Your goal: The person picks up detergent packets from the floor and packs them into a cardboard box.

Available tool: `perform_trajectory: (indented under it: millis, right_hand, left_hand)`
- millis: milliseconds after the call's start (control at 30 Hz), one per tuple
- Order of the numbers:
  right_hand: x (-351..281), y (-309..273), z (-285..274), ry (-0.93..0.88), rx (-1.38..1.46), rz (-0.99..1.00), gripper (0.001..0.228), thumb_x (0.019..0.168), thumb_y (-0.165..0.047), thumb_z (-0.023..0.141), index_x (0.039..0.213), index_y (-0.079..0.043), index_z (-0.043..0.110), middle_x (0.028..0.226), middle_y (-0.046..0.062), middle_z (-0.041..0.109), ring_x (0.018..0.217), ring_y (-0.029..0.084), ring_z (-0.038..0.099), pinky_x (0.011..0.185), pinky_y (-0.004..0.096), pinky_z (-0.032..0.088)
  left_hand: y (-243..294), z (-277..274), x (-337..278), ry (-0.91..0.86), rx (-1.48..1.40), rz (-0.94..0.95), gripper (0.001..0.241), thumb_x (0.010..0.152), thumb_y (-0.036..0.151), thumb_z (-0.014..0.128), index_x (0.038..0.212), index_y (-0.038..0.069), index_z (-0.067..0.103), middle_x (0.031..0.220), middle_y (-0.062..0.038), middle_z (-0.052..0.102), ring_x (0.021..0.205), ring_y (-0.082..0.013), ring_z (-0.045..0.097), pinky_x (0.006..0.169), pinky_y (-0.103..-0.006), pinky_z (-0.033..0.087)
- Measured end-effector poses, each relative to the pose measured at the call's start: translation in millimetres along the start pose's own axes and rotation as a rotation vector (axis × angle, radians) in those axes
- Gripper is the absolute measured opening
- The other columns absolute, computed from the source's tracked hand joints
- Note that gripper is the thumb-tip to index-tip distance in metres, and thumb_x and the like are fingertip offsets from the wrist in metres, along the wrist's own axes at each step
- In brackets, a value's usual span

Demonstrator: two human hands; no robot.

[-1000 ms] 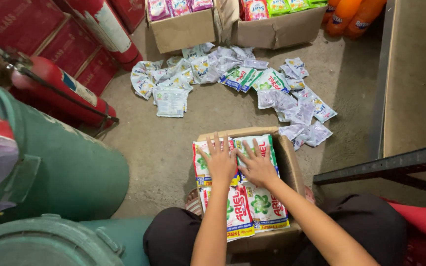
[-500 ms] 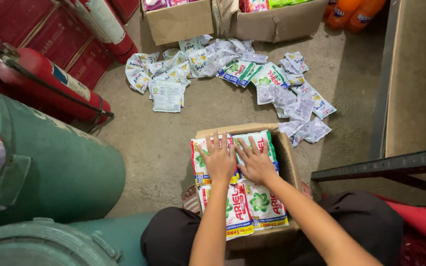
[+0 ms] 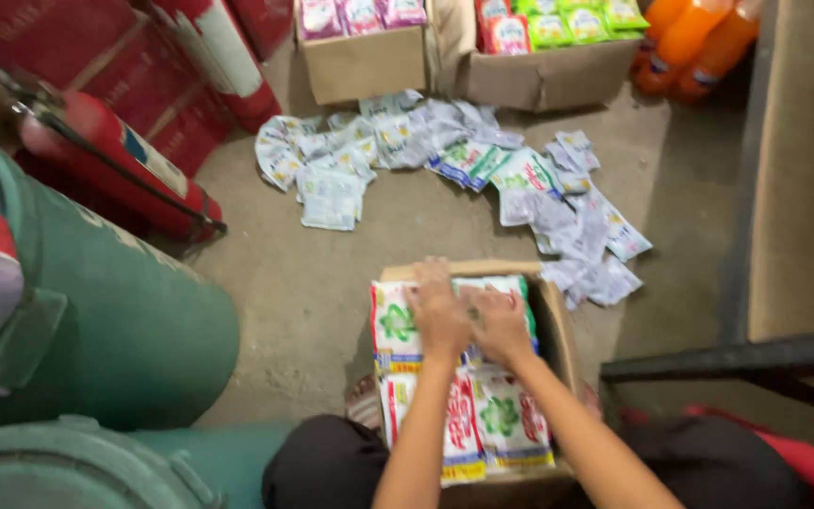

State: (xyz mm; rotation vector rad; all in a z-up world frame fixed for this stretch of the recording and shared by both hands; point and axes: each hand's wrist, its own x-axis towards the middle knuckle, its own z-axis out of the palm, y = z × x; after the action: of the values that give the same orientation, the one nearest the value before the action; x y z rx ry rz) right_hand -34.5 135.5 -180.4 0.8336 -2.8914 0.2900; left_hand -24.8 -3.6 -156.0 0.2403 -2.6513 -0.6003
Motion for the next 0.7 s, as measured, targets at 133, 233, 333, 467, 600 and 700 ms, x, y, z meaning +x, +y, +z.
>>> perform_trajectory:
  millis: [133,233,333,467,600,700]
  right_hand:
    - [45,64,8,0.137,0.645,0.449,0.04,0.096,-0.032,0.061,0.127,-0.009,0.067,0.106,0.018,0.073,0.099,0.037,0.071,0.085,0.048,0.056]
    - [87,142,32,0.497,0.547,0.438,0.026,0.098,-0.023,0.06,0.117,-0.009,0.072,0.107,0.019,0.076,0.1,0.038,0.073,0.089,0.046,0.056]
    - [114,216,64,0.018,0.77,0.849,0.035,0.092,-0.025,0.061,0.121,-0.006,0.068,0.105,0.021,0.076,0.094,0.04,0.075,0.086,0.047,0.058]
    - [123,295,123,-0.392,0.072,0.427,0.04,0.089,-0.02,0.057,0.128,-0.011,0.063,0.118,0.023,0.07,0.109,0.041,0.068,0.092,0.053,0.054]
    - [148,325,133,-0.423,-0.028,0.426,0.031,0.099,-0.024,0.052,0.122,-0.012,0.068,0.122,0.02,0.072,0.114,0.04,0.069,0.094,0.055,0.055]
    - [176,364,181,-0.123,0.123,0.557,0.046,0.091,-0.029,0.066,0.131,-0.006,0.061,0.13,0.027,0.062,0.121,0.046,0.06,0.099,0.055,0.051]
  left_hand:
    - [10,8,49,-0.008,-0.174,0.053,0.065,0.1,0.033,0.053,0.158,0.007,0.039,0.164,-0.019,0.038,0.155,-0.0386,0.025,0.121,-0.0614,0.014]
    - [-16,33,109,-0.071,-0.227,0.107,0.059,0.105,0.034,0.053,0.155,0.004,0.044,0.155,-0.018,0.044,0.149,-0.0405,0.037,0.122,-0.0591,0.027]
    - [-89,67,153,-0.873,0.03,0.301,0.047,0.102,0.038,0.046,0.135,0.008,0.063,0.137,-0.023,0.061,0.123,-0.0414,0.06,0.103,-0.0521,0.048]
    - [-215,114,163,-0.761,-0.331,-0.067,0.054,0.097,0.048,0.056,0.117,0.0,0.069,0.114,-0.026,0.072,0.109,-0.0429,0.066,0.095,-0.0498,0.052]
    - [-360,147,127,-0.703,0.002,-0.287,0.053,0.097,0.048,0.056,0.128,0.007,0.068,0.131,-0.021,0.067,0.123,-0.0406,0.062,0.102,-0.048,0.051]
    - [-424,152,92,-1.208,0.579,-0.354,0.047,0.09,0.037,0.066,0.13,0.013,0.072,0.137,-0.015,0.067,0.128,-0.0346,0.065,0.106,-0.0481,0.054]
